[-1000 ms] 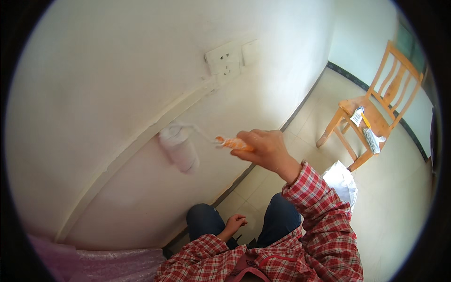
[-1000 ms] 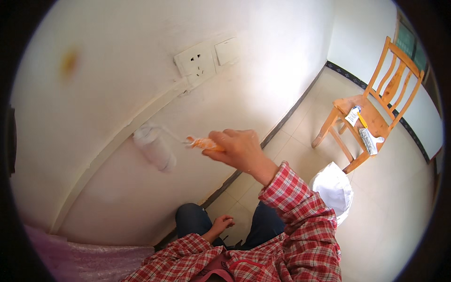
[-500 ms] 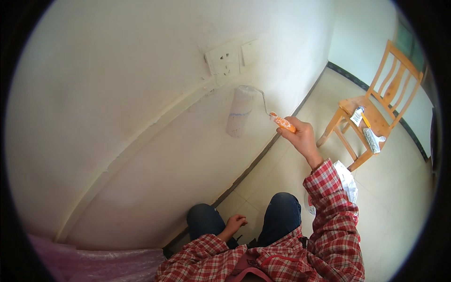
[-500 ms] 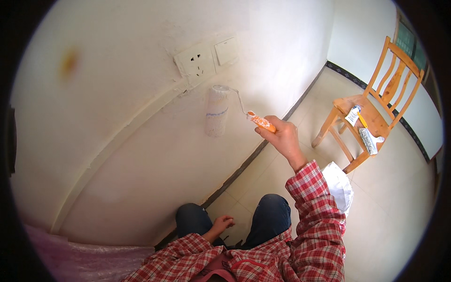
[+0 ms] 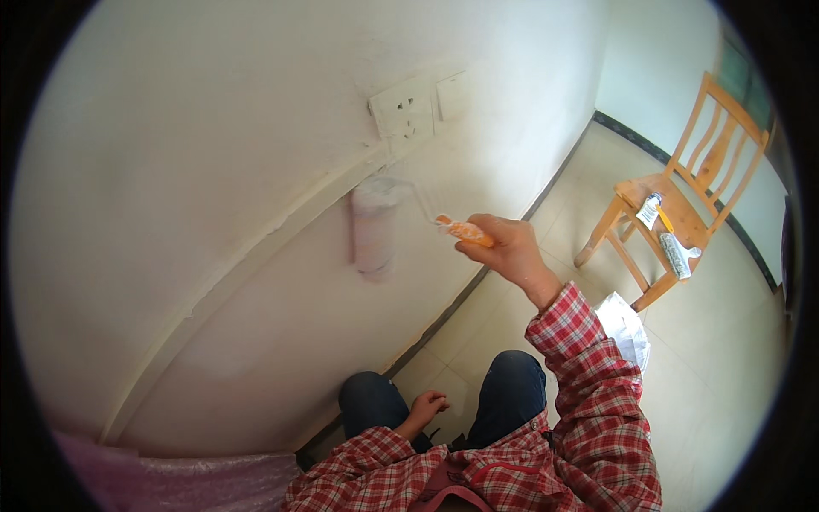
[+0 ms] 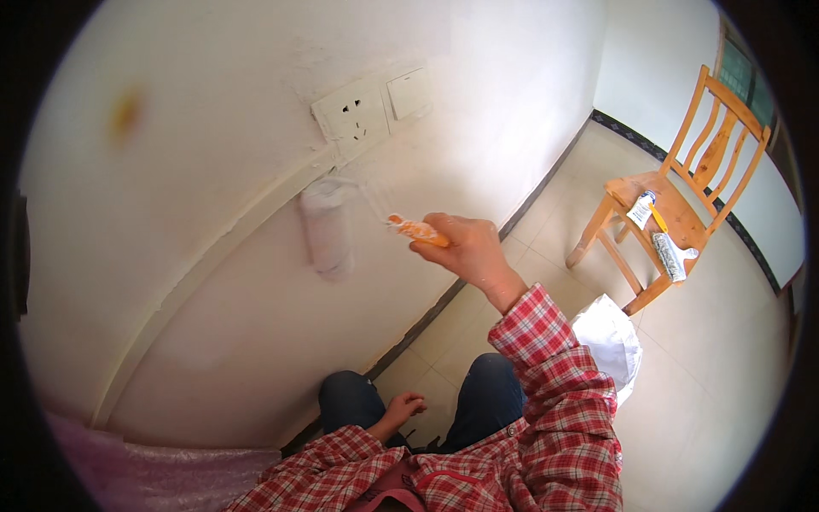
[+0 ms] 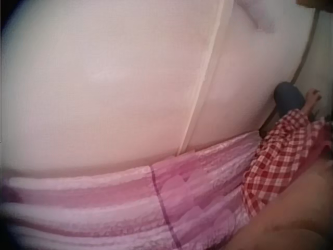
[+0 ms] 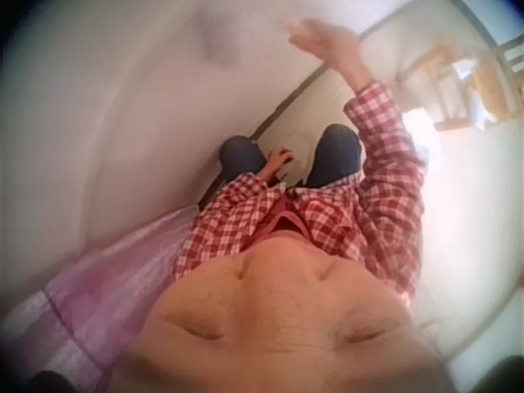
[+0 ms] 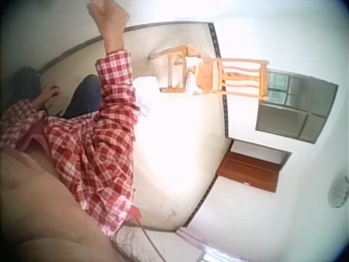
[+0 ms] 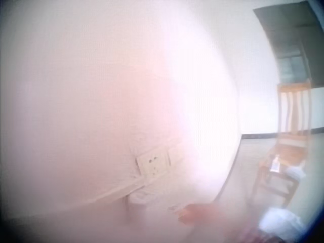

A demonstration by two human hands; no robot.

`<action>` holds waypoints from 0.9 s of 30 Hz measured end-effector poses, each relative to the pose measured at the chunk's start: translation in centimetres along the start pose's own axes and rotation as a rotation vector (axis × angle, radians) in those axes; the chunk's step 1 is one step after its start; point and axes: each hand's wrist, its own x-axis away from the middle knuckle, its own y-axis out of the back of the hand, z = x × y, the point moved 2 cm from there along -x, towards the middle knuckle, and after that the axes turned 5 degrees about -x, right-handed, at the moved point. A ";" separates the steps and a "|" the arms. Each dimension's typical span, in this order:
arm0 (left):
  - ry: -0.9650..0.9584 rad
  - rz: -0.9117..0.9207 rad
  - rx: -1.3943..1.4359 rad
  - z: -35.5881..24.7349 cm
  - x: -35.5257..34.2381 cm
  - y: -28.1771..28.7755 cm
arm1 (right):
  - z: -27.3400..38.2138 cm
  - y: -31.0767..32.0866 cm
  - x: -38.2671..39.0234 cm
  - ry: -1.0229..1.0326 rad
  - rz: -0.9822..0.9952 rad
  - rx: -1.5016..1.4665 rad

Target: The person applies white filler paste to a damaged section of a wall using a small yellow spatula, smoothing it around an electrical outlet. They then use a small paint roller to apply white paint over the filled area to blend it with the surrounding wall.

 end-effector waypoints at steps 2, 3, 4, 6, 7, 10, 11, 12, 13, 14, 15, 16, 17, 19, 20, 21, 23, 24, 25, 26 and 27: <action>0.005 -0.012 0.002 -0.4 0.4 0.0 | 1.4 -0.3 -0.5 0.106 0.006 0.004; 0.006 -0.016 0.009 -0.5 0.6 0.0 | 2.0 -0.6 -0.7 0.159 0.009 0.007; 0.009 -0.013 0.016 -0.7 0.6 0.0 | 2.5 -1.0 -0.8 0.199 -0.026 -0.024; 0.004 -0.014 -0.002 -0.9 0.7 0.1 | 3.8 -1.5 -1.1 0.212 0.030 -0.018; 0.001 -0.013 -0.009 -0.9 0.8 0.1 | 4.5 -1.6 -1.2 0.219 0.059 -0.014; 0.004 -0.021 -0.010 -0.7 0.6 0.3 | 5.8 -1.7 -1.0 0.238 0.138 -0.014; 0.009 -0.022 -0.003 -0.5 0.6 0.4 | 5.9 -1.9 -0.9 0.240 0.173 -0.024; 0.014 -0.024 0.005 -0.2 0.6 0.5 | 5.7 -1.9 -0.8 0.234 0.126 -0.040; 0.015 -0.019 0.015 0.0 0.4 0.4 | 5.1 -1.6 -0.5 0.228 0.082 -0.049; 0.013 -0.013 0.011 0.3 0.2 0.5 | 4.4 -1.4 -0.2 0.222 0.038 -0.058; 0.010 -0.005 0.007 0.5 0.0 0.5 | 3.4 -1.0 0.2 0.143 0.026 -0.075; 0.007 0.003 0.004 0.8 -0.2 0.5 | 2.3 -0.6 0.6 0.063 0.013 -0.093; -0.002 0.008 0.011 1.1 -0.5 0.4 | 1.4 -0.2 0.9 -0.016 -0.001 -0.107; -0.018 0.018 0.022 1.3 -0.7 0.3 | 0.1 0.4 1.0 -0.143 -0.006 -0.116; -0.014 0.019 0.017 1.3 -0.7 0.2 | -0.3 0.5 1.1 -0.207 -0.010 -0.122; -0.011 0.022 0.012 1.3 -0.8 0.1 | -0.3 0.3 1.2 -0.189 -0.005 -0.112; -0.008 0.014 -0.003 0.8 -0.6 0.2 | -0.2 -0.1 0.9 -0.151 -0.002 -0.105; -0.010 0.012 -0.009 0.6 -0.5 0.1 | 0.0 -0.4 0.8 -0.101 -0.015 -0.114; -0.008 0.007 -0.017 0.4 -0.4 0.2 | 0.5 -1.0 0.8 -0.053 -0.029 -0.127; -0.001 0.002 -0.023 0.2 -0.3 0.3 | 0.9 -1.3 0.8 -0.006 -0.043 -0.139; 0.006 -0.004 -0.029 0.3 -0.1 0.4 | 1.7 -1.6 0.7 0.008 -0.015 -0.163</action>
